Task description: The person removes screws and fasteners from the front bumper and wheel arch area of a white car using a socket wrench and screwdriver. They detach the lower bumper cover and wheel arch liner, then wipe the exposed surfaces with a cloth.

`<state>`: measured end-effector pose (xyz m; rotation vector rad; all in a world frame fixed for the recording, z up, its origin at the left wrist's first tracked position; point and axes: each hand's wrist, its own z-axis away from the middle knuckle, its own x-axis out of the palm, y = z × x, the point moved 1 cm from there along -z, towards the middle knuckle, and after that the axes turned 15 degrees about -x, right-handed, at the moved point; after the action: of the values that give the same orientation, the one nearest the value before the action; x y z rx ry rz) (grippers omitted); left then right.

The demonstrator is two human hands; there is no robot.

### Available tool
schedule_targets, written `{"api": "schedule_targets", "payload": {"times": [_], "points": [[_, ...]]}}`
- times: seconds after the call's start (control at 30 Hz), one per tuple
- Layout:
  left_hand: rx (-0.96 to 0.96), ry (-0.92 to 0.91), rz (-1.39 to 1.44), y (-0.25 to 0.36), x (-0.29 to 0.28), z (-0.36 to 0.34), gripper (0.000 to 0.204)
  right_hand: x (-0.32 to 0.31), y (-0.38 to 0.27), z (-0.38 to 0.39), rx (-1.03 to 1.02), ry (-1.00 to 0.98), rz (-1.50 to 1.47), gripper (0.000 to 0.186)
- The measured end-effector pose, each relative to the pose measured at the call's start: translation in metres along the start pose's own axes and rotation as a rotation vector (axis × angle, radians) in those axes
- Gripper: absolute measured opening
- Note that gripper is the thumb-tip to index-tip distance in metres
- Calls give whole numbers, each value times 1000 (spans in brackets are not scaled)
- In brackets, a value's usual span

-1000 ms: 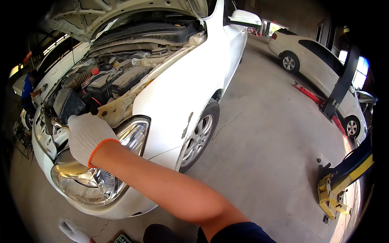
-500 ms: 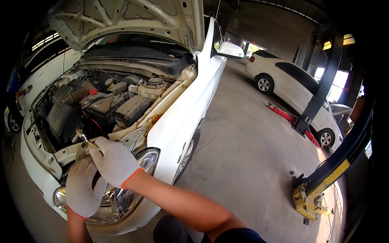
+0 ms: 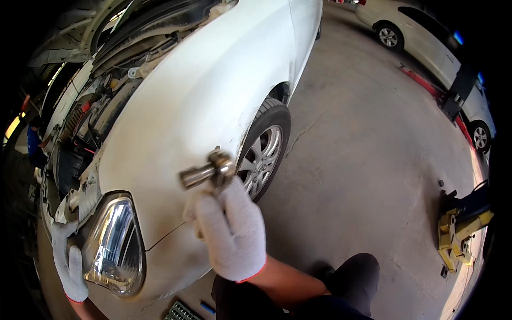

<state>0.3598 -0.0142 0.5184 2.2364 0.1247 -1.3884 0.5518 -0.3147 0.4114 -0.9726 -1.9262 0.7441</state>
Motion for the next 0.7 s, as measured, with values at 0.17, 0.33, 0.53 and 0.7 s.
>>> {"api": "schedule_targets", "payload": {"times": [0.17,0.33,0.53,0.7], "points": [[-166,-71,23,5,16,-13,48,-127,104,-7,-14,288,-47,24],[-234,261,-16,100,79,5,67,-141,192,-5,193,192,-205,21],[-61,405,-439,178,176,-20,70,-99,208,24,163,-7,-296,22],[-17,570,-507,180,199,-22,69,-87,217,18,399,-121,-803,31]]}}
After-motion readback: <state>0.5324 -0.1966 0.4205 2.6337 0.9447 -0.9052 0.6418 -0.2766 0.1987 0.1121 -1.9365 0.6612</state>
